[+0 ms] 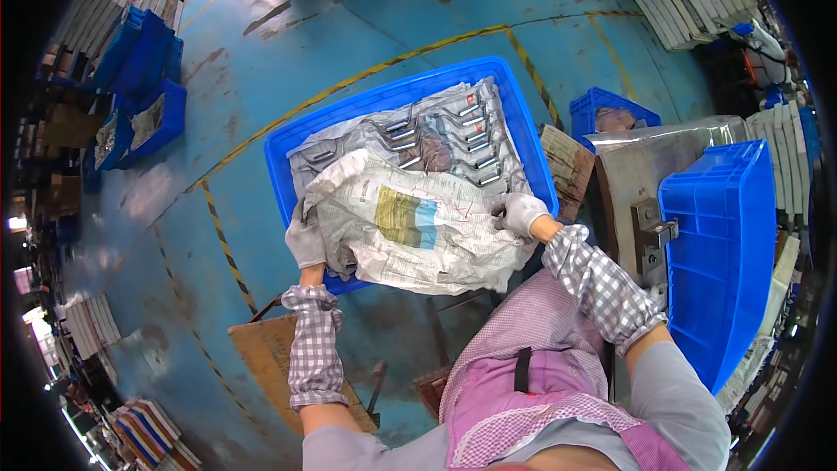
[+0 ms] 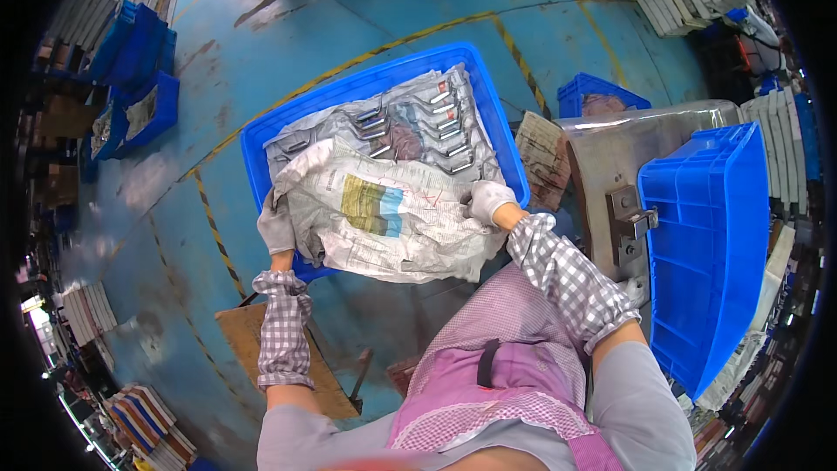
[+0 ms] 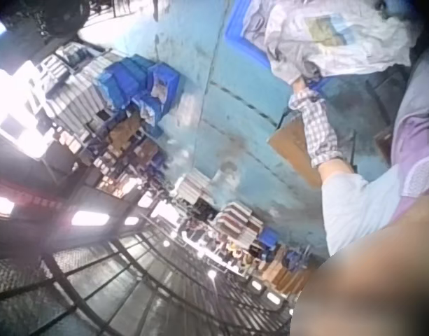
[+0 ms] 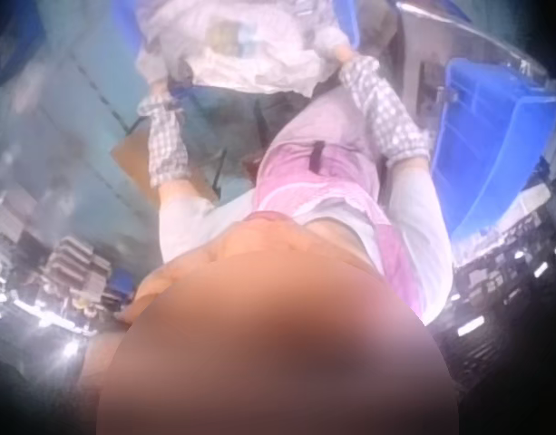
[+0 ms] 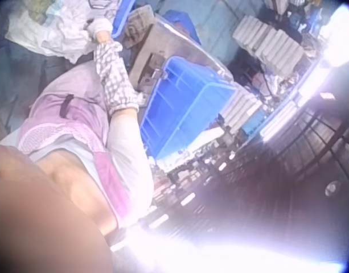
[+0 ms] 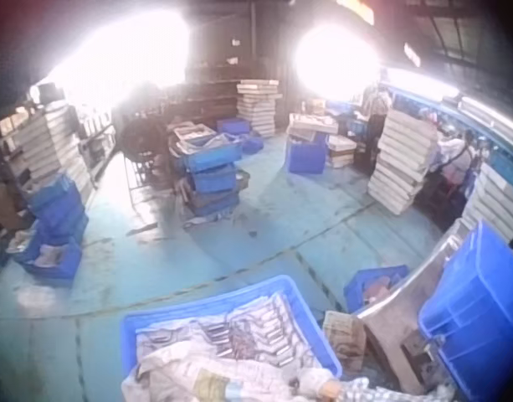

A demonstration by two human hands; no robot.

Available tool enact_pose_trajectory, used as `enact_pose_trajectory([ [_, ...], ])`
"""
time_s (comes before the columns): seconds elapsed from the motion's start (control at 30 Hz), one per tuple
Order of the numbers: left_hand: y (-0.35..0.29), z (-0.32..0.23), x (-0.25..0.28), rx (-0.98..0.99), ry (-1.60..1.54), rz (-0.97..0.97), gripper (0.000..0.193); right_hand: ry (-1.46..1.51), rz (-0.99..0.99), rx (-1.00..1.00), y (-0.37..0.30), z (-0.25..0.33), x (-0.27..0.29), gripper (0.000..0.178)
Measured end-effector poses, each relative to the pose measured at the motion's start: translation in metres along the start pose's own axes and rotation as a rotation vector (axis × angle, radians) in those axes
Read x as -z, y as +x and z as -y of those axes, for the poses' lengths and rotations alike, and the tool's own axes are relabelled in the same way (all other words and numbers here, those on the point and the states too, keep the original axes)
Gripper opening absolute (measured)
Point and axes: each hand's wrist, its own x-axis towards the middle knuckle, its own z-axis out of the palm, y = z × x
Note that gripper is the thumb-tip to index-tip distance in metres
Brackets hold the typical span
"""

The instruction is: The person assembles metal parts on a jig using a rubber mallet, then places the assembled components into blue bins.

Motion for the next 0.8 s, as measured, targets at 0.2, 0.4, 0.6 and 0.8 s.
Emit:
enact_pose_trajectory([
  [0.2,0.027,-0.012,0.01,0.158,0.083,0.385,0.035,-0.322,-0.506,0.283,-0.007,0.009,0.01,0.026],
  [0.4,0.019,-0.017,0.006,-0.063,0.103,-0.26,0.038,-0.293,-1.2,0.711,-0.02,0.045,0.101,0.033],
  [0.6,0.003,-0.014,-0.015,-0.134,0.303,-0.208,0.059,-0.25,-1.229,0.697,0.047,0.044,0.104,0.032],
  [0.8,-0.003,-0.031,-0.021,-0.23,0.179,-0.314,0.07,-0.425,-1.012,0.514,0.063,0.009,0.083,0.03],
])
